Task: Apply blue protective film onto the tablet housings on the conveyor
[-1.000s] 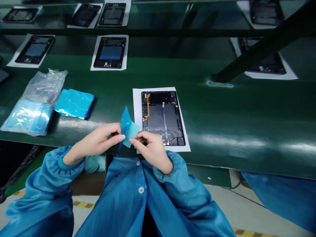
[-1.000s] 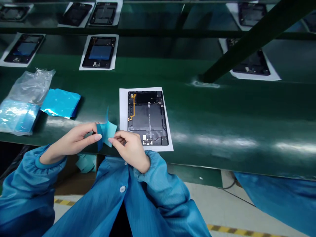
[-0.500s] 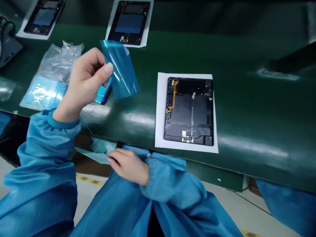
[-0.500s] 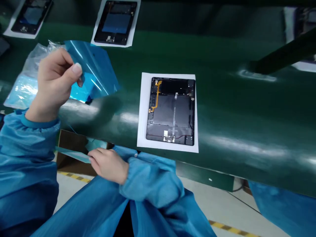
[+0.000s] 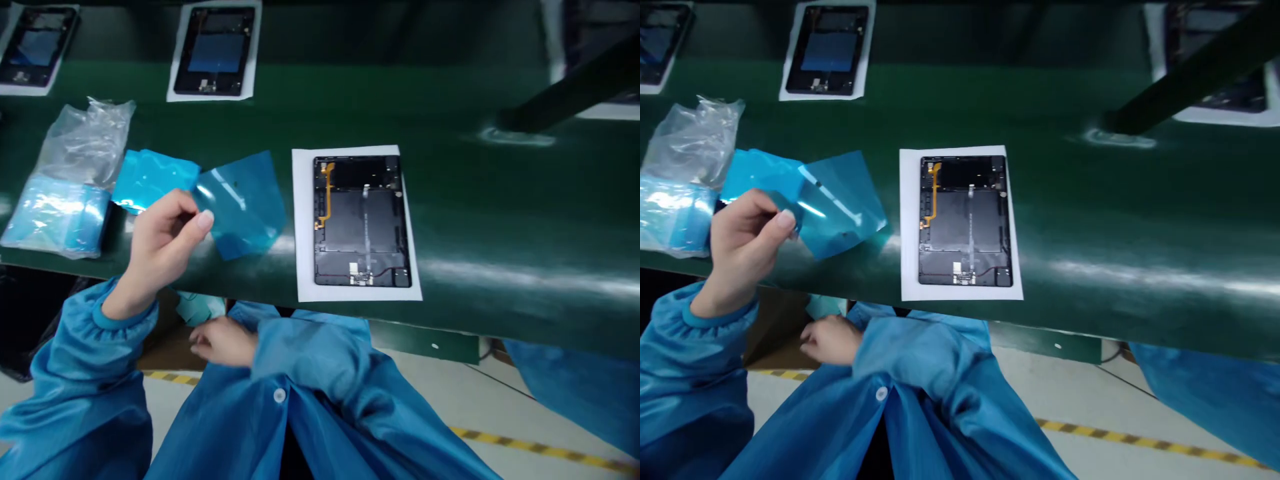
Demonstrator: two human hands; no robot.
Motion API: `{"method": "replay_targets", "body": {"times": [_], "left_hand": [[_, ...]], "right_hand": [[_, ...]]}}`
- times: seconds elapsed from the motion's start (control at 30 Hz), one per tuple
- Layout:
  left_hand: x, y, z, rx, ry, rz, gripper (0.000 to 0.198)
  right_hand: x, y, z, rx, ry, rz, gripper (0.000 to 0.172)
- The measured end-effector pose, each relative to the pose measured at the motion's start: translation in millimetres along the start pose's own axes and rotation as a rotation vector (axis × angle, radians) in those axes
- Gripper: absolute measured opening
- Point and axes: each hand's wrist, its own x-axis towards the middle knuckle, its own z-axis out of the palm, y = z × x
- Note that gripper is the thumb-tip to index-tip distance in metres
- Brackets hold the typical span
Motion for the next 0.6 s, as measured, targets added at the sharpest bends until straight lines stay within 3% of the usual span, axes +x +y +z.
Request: {"method": "replay_targets", "body": {"times": [0.07, 0.1, 0.17, 0.23, 0.33, 0.43, 0.5, 0.6], "left_hand": [[-19.1, 7.2, 9.6, 0.033, 0.087, -0.012, 0.025], [-28.1, 12.4, 16.8, 0.042, 0.138, -0.009, 0.023], [-42.5, 24.5, 35.6, 0.020, 0.236, -0.009, 0.022], [-51.2, 35.9, 57.5, -0.053, 0.292, -0.032, 0.019], [-55.8, 47.3, 87.0, -0.169, 0.351, -0.060, 0.009], [-54.4, 50.5, 101.4, -0.218, 0.390, -0.047, 0.006], [-50.6, 49.8, 98.7, -0.196, 0.371, 0.009, 0.013], [-41.2, 50.0, 78.4, -0.096, 0.369, 0.052, 0.036]], "right_hand": [[-10.1, -3.9, -59.6, 0.075, 0.023, -0.104, 0.018], [-11.8, -3.0, -89.9, 0.099, 0.099, -0.139, 0.020], [-8.2, 5.0, -142.3, -0.009, 0.295, -0.055, 0.018], [1.5, 18.2, -176.1, -0.220, 0.396, 0.021, 0.019], [13.7, 36.0, -192.1, -0.421, 0.431, -0.021, 0.016], [12.7, 44.2, -191.4, -0.417, 0.488, -0.123, 0.007], [6.1, 46.6, -194.1, -0.371, 0.515, -0.146, 0.009], [-4.9, 52.0, -205.9, -0.296, 0.532, -0.148, 0.014]]}}
